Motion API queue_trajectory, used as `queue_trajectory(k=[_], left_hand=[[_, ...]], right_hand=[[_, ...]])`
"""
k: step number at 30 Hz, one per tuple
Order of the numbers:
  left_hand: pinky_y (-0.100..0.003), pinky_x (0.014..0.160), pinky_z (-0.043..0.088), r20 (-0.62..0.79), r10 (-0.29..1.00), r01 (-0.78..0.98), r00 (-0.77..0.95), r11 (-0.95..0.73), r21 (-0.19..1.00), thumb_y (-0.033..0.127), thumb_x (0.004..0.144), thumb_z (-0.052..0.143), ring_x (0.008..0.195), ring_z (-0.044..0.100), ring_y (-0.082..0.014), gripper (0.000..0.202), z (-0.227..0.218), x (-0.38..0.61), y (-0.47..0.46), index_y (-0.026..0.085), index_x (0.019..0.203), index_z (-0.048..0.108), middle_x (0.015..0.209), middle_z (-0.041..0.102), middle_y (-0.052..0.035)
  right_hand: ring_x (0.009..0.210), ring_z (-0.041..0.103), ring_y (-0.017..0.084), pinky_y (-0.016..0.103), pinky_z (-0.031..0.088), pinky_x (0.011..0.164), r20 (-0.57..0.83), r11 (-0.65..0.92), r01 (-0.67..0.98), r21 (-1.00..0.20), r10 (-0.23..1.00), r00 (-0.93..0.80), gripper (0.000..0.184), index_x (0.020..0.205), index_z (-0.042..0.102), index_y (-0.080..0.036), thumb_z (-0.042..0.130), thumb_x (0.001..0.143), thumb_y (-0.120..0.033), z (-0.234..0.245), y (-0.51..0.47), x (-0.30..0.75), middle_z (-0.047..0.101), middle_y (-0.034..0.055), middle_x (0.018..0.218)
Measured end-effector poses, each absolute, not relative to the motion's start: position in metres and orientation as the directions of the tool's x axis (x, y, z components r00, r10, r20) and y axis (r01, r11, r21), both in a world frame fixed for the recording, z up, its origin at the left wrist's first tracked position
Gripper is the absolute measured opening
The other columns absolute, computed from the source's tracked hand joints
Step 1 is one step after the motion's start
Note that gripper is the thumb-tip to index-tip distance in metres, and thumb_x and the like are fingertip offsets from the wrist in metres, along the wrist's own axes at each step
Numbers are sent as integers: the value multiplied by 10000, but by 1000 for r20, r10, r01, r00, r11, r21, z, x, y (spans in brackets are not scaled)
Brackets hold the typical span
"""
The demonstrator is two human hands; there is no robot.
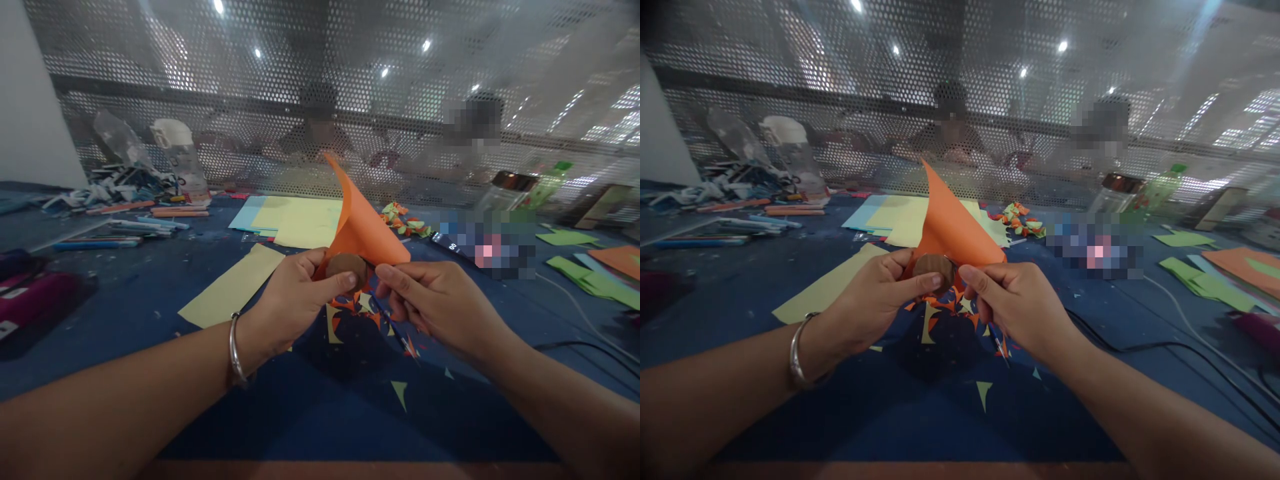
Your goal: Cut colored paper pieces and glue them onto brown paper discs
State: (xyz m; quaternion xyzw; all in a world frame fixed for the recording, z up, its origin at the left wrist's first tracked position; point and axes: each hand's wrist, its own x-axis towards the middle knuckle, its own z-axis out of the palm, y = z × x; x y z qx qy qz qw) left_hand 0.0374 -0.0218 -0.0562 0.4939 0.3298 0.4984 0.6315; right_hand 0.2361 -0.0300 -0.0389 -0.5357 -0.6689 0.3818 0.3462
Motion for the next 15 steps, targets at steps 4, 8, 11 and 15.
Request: queue_trajectory(k=[4, 8, 11, 15], left_hand=[[-208, 641, 472, 47, 959, -343, 279, 53, 938, 184, 710, 858, 609, 573, -75, 164, -57, 38, -21, 119, 801, 737, 688, 690, 9], [-226, 656, 504, -18, 949, -381, 316, 144, 913, 184, 707, 864, 668, 650, -111, 217, -56, 37, -21, 122, 886, 759, 784, 744, -30], [-207, 585, 485, -31, 946, -400, 324, 167, 901, 184, 685, 886, 617, 647, -108, 249, -54, 38, -22, 118, 884, 753, 738, 738, -22], [-186, 543, 455, -16, 945, -387, 328, 149, 910, 190, 684, 894, 573, 607, -82, 253, -54, 37, -22, 113, 876, 749, 701, 707, 1]], right_hand=[[340, 401, 31, 169, 288, 349, 81, 164, 480, -862, 979, -189, 533, 693, 685, -161, 593, 913, -637, -40, -30, 237, 573, -16, 466], [343, 391, 35, 173, 280, 349, 88, 169, 485, -858, 979, -185, 544, 688, 686, -160, 589, 911, -647, -39, -30, 238, 553, -19, 453], [352, 396, 38, 177, 290, 356, 101, 183, 498, -848, 977, -187, 560, 666, 682, -158, 584, 910, -653, -38, -30, 238, 549, -16, 452], [367, 411, 39, 178, 304, 363, 120, 209, 514, -832, 972, -201, 548, 666, 685, -159, 583, 920, -634, -37, -30, 238, 573, -11, 477]])
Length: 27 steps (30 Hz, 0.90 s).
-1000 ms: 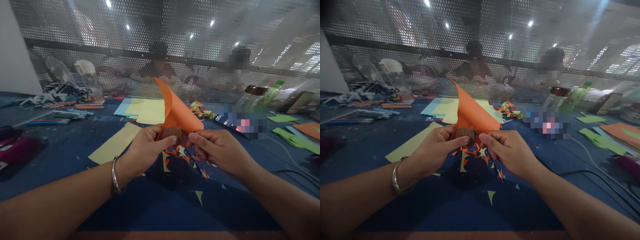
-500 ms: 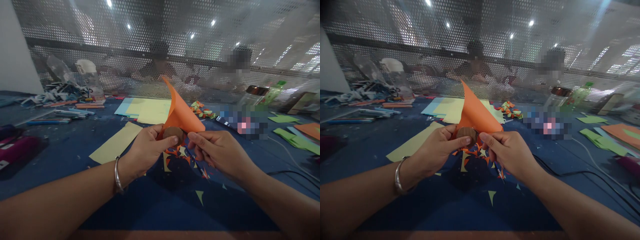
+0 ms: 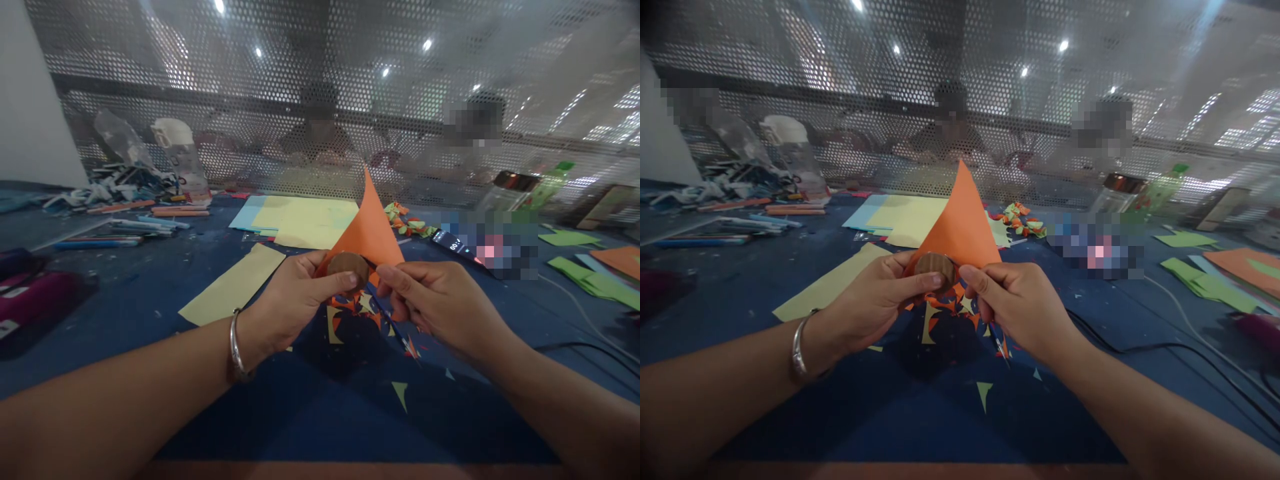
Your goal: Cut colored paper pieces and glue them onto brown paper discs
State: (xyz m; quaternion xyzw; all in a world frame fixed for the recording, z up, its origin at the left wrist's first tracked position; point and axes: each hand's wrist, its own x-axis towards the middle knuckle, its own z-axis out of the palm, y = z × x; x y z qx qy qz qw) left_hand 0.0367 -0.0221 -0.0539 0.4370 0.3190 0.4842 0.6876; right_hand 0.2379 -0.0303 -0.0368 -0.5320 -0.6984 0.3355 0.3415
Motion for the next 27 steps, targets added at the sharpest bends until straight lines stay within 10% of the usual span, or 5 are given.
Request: queue_trajectory(k=[27], left_hand=[[-215, 703, 500, 35, 918, -361, 395, 120, 925, 188, 725, 865, 720, 628, -102, 190, -53, 34, -24, 132, 885, 780, 807, 722, -16]], right_hand=[[365, 386, 45, 191, 276, 360, 144, 259, 523, -812, 957, -251, 546, 697, 699, -169, 595, 900, -665, -33, -30, 244, 521, -36, 465]])
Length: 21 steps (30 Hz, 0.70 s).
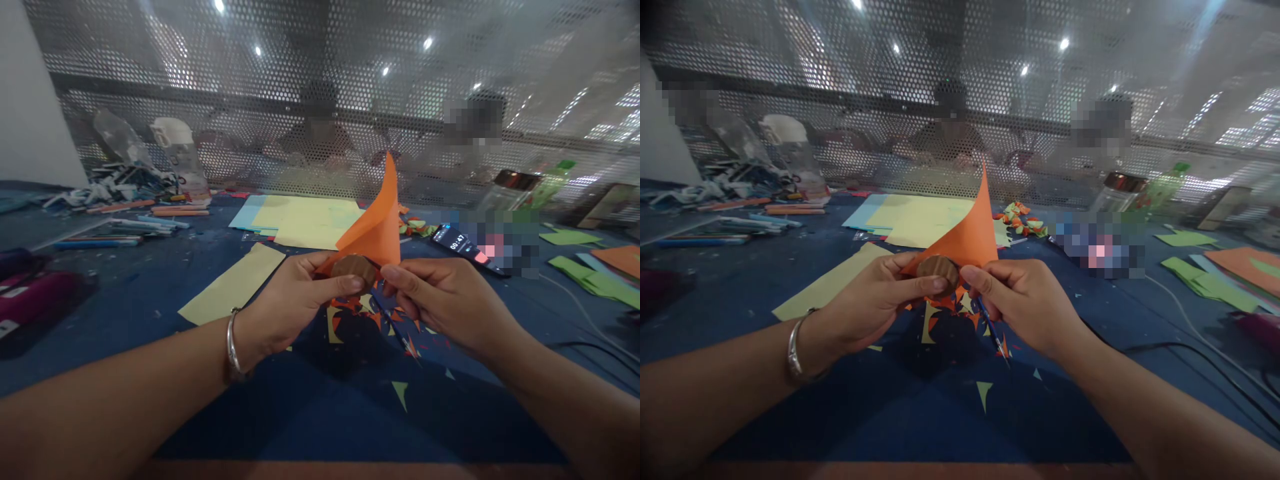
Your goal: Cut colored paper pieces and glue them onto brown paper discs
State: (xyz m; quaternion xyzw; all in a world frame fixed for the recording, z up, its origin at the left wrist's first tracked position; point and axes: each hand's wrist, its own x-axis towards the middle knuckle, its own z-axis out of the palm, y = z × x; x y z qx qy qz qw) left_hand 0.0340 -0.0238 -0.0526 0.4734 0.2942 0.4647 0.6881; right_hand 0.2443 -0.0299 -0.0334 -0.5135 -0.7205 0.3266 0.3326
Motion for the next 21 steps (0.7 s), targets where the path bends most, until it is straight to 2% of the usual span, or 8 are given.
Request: queue_trajectory(k=[9, 14, 17, 21], left_hand=[[-207, 709, 462, 80, 904, -357, 420, 83, 931, 182, 771, 823, 719, 572, -96, 84, -51, 35, -24, 132, 807, 766, 759, 670, -4], [-246, 739, 498, 73, 892, -350, 446, 99, 931, 207, 768, 826, 765, 610, -135, 95, -53, 34, -25, 150, 828, 779, 791, 696, -22], [-247, 772, 508, 83, 890, -343, 448, 85, 935, 193, 766, 827, 804, 626, -139, 120, -55, 33, -24, 158, 874, 789, 849, 715, -27], [-227, 747, 494, 83, 890, -314, 448, 70, 947, 186, 784, 815, 773, 609, -119, 117, -56, 32, -22, 154, 891, 779, 837, 702, -20]], right_hand=[[386, 374, 50, 197, 276, 375, 155, 277, 535, -798, 952, -263, 524, 701, 701, -179, 596, 910, -648, -33, -30, 248, 511, -39, 470], [384, 383, 53, 203, 288, 376, 166, 287, 556, -780, 952, -259, 532, 681, 691, -178, 595, 908, -650, -31, -30, 248, 527, -29, 478], [378, 382, 53, 204, 288, 375, 170, 298, 548, -781, 947, -272, 536, 625, 651, -182, 603, 909, -634, -28, -31, 247, 519, -28, 470], [364, 344, 50, 205, 252, 367, 182, 313, 529, -789, 941, -286, 557, 540, 565, -193, 617, 908, -608, -25, -32, 247, 440, -47, 420]])
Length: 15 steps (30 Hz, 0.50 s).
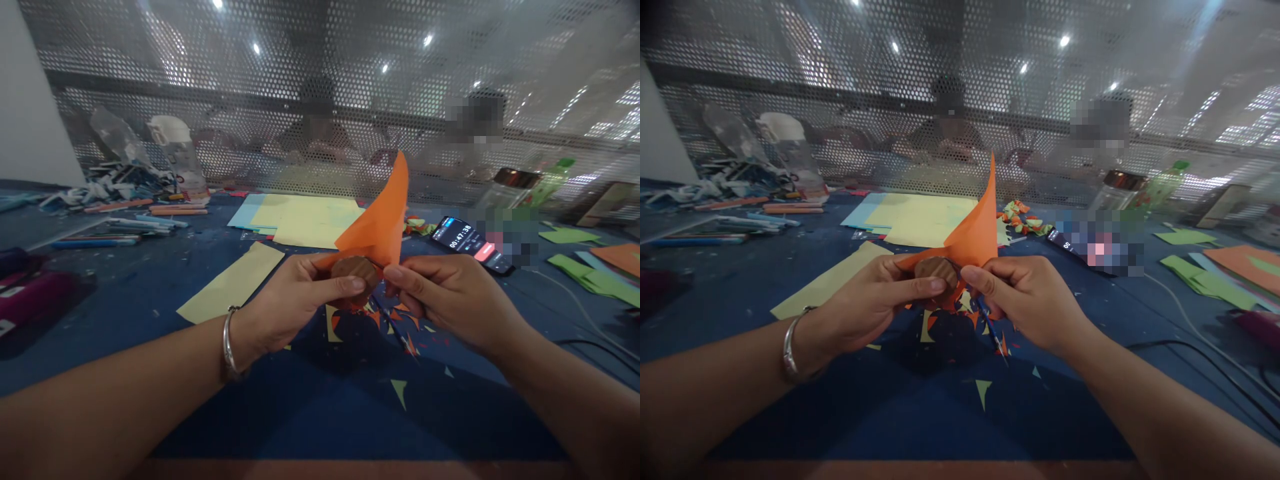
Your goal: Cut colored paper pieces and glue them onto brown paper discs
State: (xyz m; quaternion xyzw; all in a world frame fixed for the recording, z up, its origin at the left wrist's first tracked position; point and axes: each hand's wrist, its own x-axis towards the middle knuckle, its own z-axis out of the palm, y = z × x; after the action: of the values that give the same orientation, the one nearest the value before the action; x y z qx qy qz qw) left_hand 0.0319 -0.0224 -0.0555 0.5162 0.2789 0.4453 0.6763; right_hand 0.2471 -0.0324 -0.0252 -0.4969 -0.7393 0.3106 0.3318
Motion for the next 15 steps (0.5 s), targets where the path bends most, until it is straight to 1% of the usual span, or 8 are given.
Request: queue_trajectory(k=[5, 7, 11, 15], left_hand=[[-215, 716, 472, 102, 875, -304, 474, 54, 951, 185, 813, 793, 726, 586, -101, 67, -55, 31, -22, 147, 861, 766, 788, 675, -9], [-218, 710, 471, 97, 875, -294, 474, 54, 954, 199, 814, 796, 717, 585, -104, 88, -55, 30, -22, 147, 881, 772, 780, 676, -12], [-224, 731, 490, 96, 888, -288, 449, 42, 957, 221, 788, 828, 751, 620, -118, 177, -56, 29, -22, 165, 950, 785, 830, 713, -23], [-202, 743, 499, 98, 885, -294, 456, 45, 955, 191, 770, 842, 786, 642, -105, 197, -56, 28, -21, 186, 964, 808, 891, 750, -18]], right_hand=[[360, 354, 53, 205, 258, 365, 169, 301, 530, -793, 944, -283, 569, 534, 556, -193, 620, 893, -630, -24, -33, 248, 458, -41, 426], [352, 360, 53, 202, 258, 357, 156, 284, 530, -799, 949, -274, 574, 539, 555, -192, 622, 880, -649, -25, -32, 248, 465, -40, 429], [330, 373, 53, 202, 246, 338, 136, 266, 534, -803, 953, -270, 555, 586, 593, -192, 609, 882, -662, -27, -29, 250, 494, -39, 446], [334, 374, 50, 206, 246, 347, 181, 316, 529, -788, 939, -291, 567, 527, 549, -195, 616, 902, -615, -28, -28, 252, 465, -43, 419]])
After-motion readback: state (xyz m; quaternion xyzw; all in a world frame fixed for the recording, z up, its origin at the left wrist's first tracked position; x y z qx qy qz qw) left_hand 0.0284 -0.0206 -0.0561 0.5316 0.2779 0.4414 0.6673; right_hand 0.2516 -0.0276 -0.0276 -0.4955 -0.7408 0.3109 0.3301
